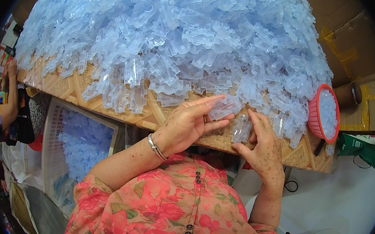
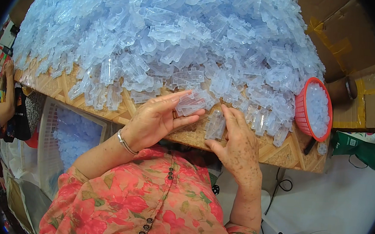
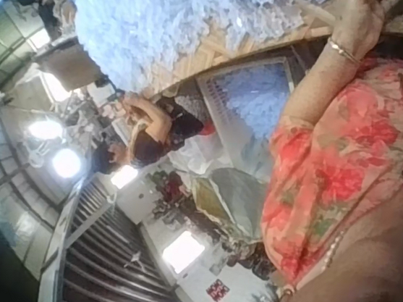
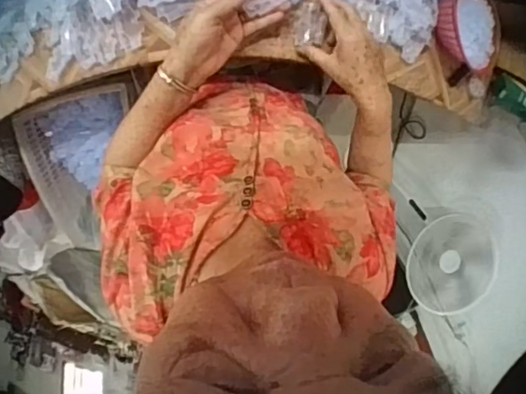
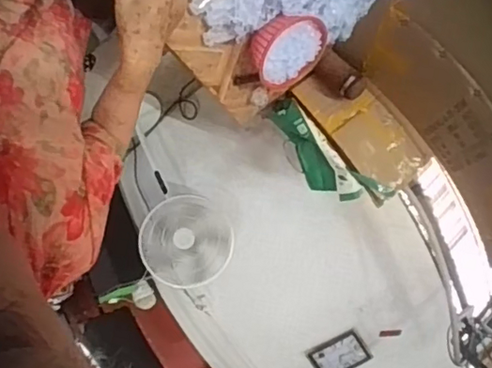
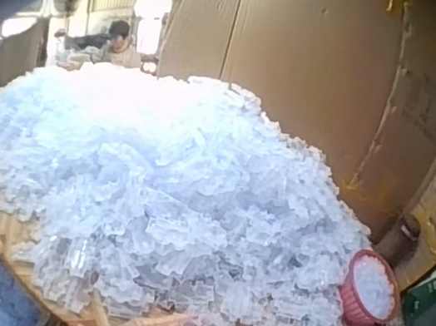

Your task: The person assembles small translucent plastic components by hand. They pick up a base piece and a smaller insert, fit them together, and place the completed unit into a red basket. The process is repeated continuously with a large pile of parts on the table.

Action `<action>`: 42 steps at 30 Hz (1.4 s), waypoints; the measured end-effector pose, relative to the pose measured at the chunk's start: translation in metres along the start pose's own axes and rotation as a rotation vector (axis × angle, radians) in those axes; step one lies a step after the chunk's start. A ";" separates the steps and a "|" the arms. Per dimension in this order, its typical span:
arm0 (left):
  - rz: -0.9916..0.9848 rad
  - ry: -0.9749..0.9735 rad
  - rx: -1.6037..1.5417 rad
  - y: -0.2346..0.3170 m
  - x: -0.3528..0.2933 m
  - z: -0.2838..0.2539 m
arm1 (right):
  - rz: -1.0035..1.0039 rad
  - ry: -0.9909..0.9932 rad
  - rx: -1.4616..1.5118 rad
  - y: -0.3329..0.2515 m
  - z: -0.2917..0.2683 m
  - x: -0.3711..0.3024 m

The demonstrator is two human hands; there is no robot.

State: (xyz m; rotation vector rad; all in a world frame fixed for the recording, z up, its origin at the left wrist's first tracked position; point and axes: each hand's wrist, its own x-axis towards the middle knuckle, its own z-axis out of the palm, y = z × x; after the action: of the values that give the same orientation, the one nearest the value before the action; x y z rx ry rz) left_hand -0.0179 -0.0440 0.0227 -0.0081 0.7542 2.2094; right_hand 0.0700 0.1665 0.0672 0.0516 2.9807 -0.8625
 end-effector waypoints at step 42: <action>-0.043 -0.150 0.225 -0.006 -0.020 0.016 | -0.195 0.511 0.377 -0.008 0.064 0.003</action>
State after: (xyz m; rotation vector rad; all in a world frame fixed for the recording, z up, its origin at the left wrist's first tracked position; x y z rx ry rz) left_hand 0.0033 -0.0462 0.0372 0.2484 0.9037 2.0474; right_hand 0.0684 0.1253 0.0178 -0.0103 3.2565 -1.6533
